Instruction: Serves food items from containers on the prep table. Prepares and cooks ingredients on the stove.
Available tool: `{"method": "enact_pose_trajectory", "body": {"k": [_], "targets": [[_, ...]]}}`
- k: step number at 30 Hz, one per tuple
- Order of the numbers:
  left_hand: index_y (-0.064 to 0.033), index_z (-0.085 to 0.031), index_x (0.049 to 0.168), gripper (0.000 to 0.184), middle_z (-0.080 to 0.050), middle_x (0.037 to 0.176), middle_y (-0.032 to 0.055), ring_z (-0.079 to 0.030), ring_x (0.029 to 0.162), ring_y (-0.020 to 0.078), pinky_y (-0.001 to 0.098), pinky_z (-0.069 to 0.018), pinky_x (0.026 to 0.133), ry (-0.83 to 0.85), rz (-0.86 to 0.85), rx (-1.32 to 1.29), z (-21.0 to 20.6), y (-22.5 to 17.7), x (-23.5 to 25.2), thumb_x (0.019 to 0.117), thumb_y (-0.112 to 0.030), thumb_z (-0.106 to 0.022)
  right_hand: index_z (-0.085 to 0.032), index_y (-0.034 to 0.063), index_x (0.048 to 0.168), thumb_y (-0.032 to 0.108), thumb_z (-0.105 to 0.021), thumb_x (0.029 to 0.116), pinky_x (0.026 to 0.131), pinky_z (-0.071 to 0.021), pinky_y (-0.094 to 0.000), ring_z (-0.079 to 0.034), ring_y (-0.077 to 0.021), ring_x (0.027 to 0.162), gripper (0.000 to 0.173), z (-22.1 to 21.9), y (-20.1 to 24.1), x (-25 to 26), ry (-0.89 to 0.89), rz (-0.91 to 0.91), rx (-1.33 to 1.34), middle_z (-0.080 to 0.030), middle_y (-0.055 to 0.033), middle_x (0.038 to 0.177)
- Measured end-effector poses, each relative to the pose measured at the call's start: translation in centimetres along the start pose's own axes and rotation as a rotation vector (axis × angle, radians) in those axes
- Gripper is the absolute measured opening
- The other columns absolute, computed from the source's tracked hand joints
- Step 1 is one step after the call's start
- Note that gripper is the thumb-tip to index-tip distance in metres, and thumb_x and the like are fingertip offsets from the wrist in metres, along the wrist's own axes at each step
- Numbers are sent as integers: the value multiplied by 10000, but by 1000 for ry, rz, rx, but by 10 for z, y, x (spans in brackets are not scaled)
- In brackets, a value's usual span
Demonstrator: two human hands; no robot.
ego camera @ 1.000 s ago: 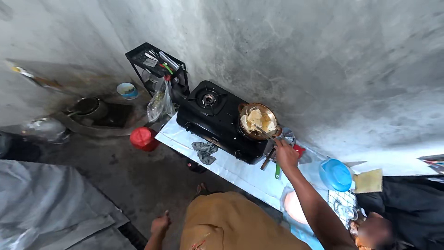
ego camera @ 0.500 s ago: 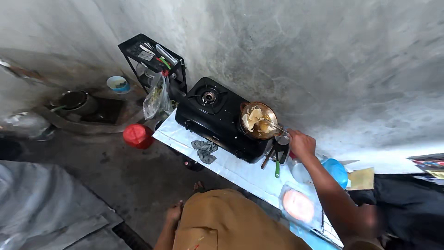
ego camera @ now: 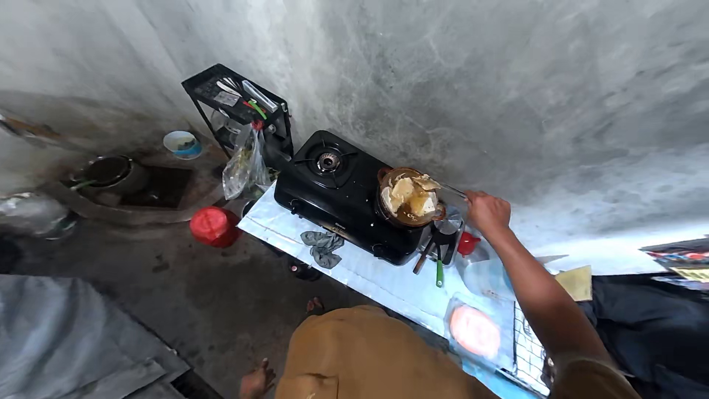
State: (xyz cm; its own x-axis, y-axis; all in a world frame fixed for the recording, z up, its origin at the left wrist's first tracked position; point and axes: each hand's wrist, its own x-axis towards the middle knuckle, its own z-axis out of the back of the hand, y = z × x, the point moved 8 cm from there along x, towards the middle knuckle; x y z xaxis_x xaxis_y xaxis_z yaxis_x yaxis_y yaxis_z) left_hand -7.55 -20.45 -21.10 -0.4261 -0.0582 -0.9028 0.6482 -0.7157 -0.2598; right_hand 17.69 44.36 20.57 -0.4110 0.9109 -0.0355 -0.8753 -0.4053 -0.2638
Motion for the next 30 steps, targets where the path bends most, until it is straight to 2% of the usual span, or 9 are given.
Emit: {"method": "enact_pose_trajectory", "body": {"k": [4,9,12,14,19,22,24,27,30], "targets": [[56,-572,1336,511,-691,1175,234,-686,1065,328,508,-539,939,-22,-2,-7,-12,16,5,1088,-384,-493,-705,165,1255,281,-519,1061,817,-519,-608,-699,-399,1010,293,-7,-5,14,85,-1,-37,-728,-173,1120],[52,-627,1271,513,-698,1182,247,-676,1121,373,560,-511,999,14,-73,66,-35,22,26,1074,-409,-516,-745,164,1172,316,-549,1041,850,-512,-634,-694,-404,1042,281,-20,-11,43,228,30,-43,-737,-183,1095],[45,-619,1284,514,-703,1192,226,-675,1123,351,540,-505,994,3,-79,64,-35,5,0,1081,-412,-502,-771,151,1109,334,-592,1022,837,-508,-663,-693,-416,1014,271,-33,-14,62,270,71,-5,-742,-184,1047],[40,-604,1303,510,-691,1190,228,-674,1098,340,528,-518,969,-9,-87,0,-32,-1,-12,1089,-407,-485,-777,151,1079,343,-576,1030,813,-508,-673,-696,-420,999,283,-43,-16,72,272,89,16,-745,-185,1031],[36,-543,1373,488,-653,1245,255,-679,1089,341,515,-548,931,-13,-44,-157,-25,11,-20,1097,-361,-484,-773,157,1099,364,-535,1042,832,-500,-692,-687,-425,1048,321,-54,-17,82,356,104,37,-739,-189,1082],[43,-562,1346,487,-669,1193,241,-677,1043,314,501,-539,920,-56,-11,-115,-20,30,-22,1092,-367,-494,-764,157,1138,389,-528,1048,851,-498,-703,-683,-432,1062,343,-58,-16,85,380,120,46,-734,-198,1098],[47,-555,1356,495,-678,1191,237,-679,1039,311,496,-529,927,-66,1,-68,-20,42,-24,1092,-367,-494,-754,163,1189,397,-532,1048,863,-494,-706,-678,-439,1075,352,-50,-18,82,372,123,44,-730,-203,1125],[50,-564,1350,523,-678,1235,238,-668,1130,338,519,-516,994,-57,11,14,-22,68,-6,1082,-396,-506,-748,123,1156,378,-555,1034,825,-507,-697,-690,-453,1028,342,-31,-27,68,282,114,9,-734,-221,1070],[30,-627,1302,532,-668,1258,245,-636,1200,364,550,-486,1042,-35,-9,149,-26,87,20,1063,-434,-526,-761,137,1149,317,-635,995,793,-520,-681,-699,-433,977,269,-24,-22,39,189,196,4,-738,-194,1055]]}}
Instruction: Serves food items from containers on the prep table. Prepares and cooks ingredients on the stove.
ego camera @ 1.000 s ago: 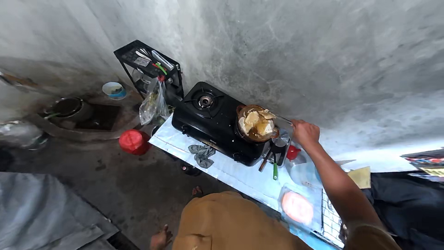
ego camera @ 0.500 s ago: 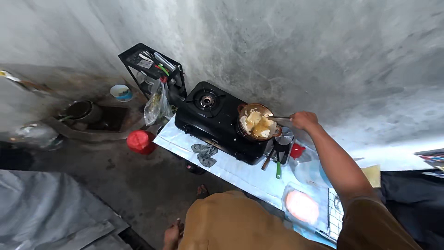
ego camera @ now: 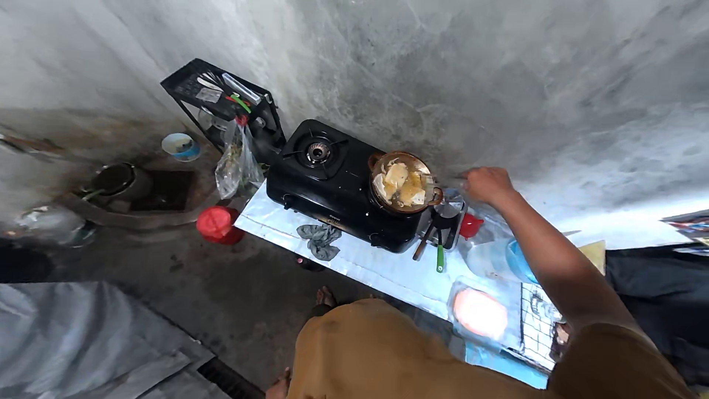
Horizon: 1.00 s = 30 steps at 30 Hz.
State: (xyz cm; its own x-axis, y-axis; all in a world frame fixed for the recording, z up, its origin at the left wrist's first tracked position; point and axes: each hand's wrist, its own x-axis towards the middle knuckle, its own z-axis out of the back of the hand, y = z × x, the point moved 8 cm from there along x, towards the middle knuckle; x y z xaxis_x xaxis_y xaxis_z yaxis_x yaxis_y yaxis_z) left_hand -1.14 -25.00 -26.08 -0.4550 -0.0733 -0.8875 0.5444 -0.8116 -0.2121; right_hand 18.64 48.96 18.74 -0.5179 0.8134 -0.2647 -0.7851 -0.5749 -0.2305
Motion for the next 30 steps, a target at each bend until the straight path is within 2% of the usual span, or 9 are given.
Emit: {"method": "enact_pose_trajectory", "body": {"k": [1,4,10,15,19,22,24,27,30], "targets": [[20,-646,1282,534,-674,1254,237,-642,1197,360,551,-490,1041,-4,-7,17,-3,5,9,1055,-450,-533,-768,152,1130,292,-676,967,752,-528,-669,-702,-420,929,234,-1,7,-10,-32,48,-6,-738,-177,1034],[-3,-676,1247,550,-679,1250,228,-639,1205,362,571,-486,1041,4,-22,80,-6,5,18,1044,-493,-531,-741,191,1193,234,-691,933,750,-541,-615,-699,-375,919,268,-6,34,-35,8,129,-73,-718,-134,1101],[49,-623,1285,540,-704,1184,234,-678,1116,364,556,-511,992,15,-50,-12,5,-55,-34,1087,-431,-475,-650,148,1361,205,-568,1021,797,-544,-598,-690,-401,1001,355,-32,74,-65,46,86,-42,-676,-177,1239],[59,-521,1373,512,-650,1236,258,-675,1074,337,519,-546,918,42,-59,-219,12,-86,-59,1099,-371,-472,-554,95,1466,149,-488,1051,768,-566,-560,-690,-429,1049,424,-75,87,-73,-118,-20,-16,-644,-222,1308],[58,-530,1357,486,-650,1228,259,-669,1072,337,519,-536,917,57,-58,-174,15,-87,-61,1098,-350,-482,-570,117,1461,166,-474,1066,760,-572,-524,-704,-394,1027,409,-85,85,-70,-174,-22,-36,-670,-192,1271],[57,-537,1353,485,-655,1220,255,-678,1061,319,497,-541,924,48,-45,-139,18,-82,-58,1093,-351,-494,-606,119,1413,128,-465,1048,758,-562,-543,-716,-380,983,392,-65,74,-69,-171,-55,-38,-696,-175,1222],[58,-543,1349,490,-662,1201,247,-679,1038,300,483,-540,918,35,-43,-132,19,-78,-54,1091,-357,-499,-636,129,1367,182,-451,1065,784,-552,-571,-716,-383,983,358,-50,62,-70,-131,-89,8,-708,-167,1197],[61,-549,1356,485,-667,1221,250,-682,1071,310,486,-531,950,36,-36,-118,19,-73,-46,1091,-343,-501,-655,208,1374,287,-444,1083,884,-520,-605,-699,-368,1077,368,-32,41,-65,-36,-159,109,-720,-131,1226],[73,-546,1352,490,-661,1228,264,-677,1091,324,490,-524,966,43,-38,-125,19,-74,-44,1096,-341,-490,-670,255,1363,339,-459,1081,923,-506,-611,-687,-353,1123,362,-22,28,-64,3,-199,167,-730,-122,1218]]}}
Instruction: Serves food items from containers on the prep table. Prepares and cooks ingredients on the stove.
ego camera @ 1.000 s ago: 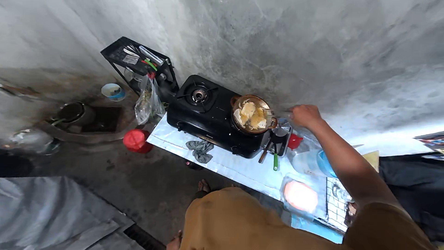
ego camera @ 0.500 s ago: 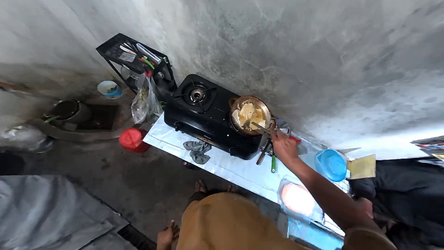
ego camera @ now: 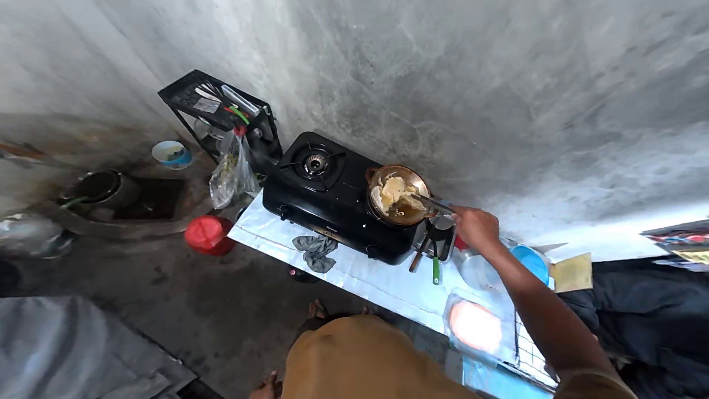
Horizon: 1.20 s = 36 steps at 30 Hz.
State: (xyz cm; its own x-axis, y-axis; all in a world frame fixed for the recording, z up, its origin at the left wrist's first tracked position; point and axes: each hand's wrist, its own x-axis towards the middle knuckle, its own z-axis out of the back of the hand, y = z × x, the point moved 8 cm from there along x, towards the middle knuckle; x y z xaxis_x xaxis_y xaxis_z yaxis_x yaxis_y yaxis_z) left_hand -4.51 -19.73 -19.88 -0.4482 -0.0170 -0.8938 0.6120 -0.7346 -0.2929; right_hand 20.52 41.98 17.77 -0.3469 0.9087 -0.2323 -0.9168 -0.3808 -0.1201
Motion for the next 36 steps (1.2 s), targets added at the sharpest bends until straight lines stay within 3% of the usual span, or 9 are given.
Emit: {"method": "enact_pose_trajectory", "body": {"k": [7,11,13,15,19,25,29,36], "targets": [[69,-574,1315,485,-681,1189,242,-685,1048,301,480,-529,942,12,-4,4,-1,0,9,1094,-356,-493,-686,253,1343,355,-496,1071,934,-498,-614,-681,-371,1123,347,22,-6,-2,-10,-58,35,-737,-143,1182],[71,-569,1315,487,-687,1173,237,-686,1032,303,491,-537,920,14,-8,-29,-1,-4,13,1097,-356,-485,-706,214,1313,331,-511,1068,919,-512,-618,-700,-344,1052,333,4,-17,3,58,-109,263,-752,-123,1117],[69,-560,1329,501,-685,1183,239,-686,1039,313,502,-538,924,17,-18,-17,-2,-4,17,1099,-368,-474,-705,148,1286,298,-499,1088,793,-586,-476,-724,-217,838,323,-22,-23,3,110,-132,492,-763,-62,1028],[70,-572,1320,503,-696,1179,237,-695,1052,324,511,-544,937,25,-43,13,-4,-2,22,1098,-371,-473,-677,97,1297,267,-475,1104,646,-570,-339,-672,-133,688,327,-49,-24,-3,181,-193,770,-750,-44,999],[74,-567,1303,470,-678,1145,245,-673,988,301,492,-534,901,41,-42,54,-8,2,25,1098,-340,-484,-645,54,1292,238,-457,1115,562,-532,-257,-631,-92,621,318,-83,-14,-24,243,-319,1026,-732,-44,983],[54,-561,1331,498,-689,1154,225,-682,987,292,493,-545,881,90,44,23,-5,13,33,1100,-376,-465,-595,32,1325,215,-413,1127,634,-572,-273,-665,-104,681,326,-80,-4,-46,348,-460,976,-714,-79,1026],[56,-504,1397,514,-652,1235,253,-672,1057,321,492,-540,914,131,81,3,-1,6,37,1110,-366,-436,-584,12,1318,216,-399,1129,679,-586,-299,-683,-123,717,334,-57,14,-45,445,-436,866,-710,-109,1062],[22,-483,1430,524,-647,1288,231,-664,1115,328,509,-535,922,172,68,-29,-8,-11,64,1109,-388,-424,-626,44,1235,214,-427,1119,597,-564,-279,-648,-117,624,286,-38,33,-40,509,-482,877,-716,-72,925]]}}
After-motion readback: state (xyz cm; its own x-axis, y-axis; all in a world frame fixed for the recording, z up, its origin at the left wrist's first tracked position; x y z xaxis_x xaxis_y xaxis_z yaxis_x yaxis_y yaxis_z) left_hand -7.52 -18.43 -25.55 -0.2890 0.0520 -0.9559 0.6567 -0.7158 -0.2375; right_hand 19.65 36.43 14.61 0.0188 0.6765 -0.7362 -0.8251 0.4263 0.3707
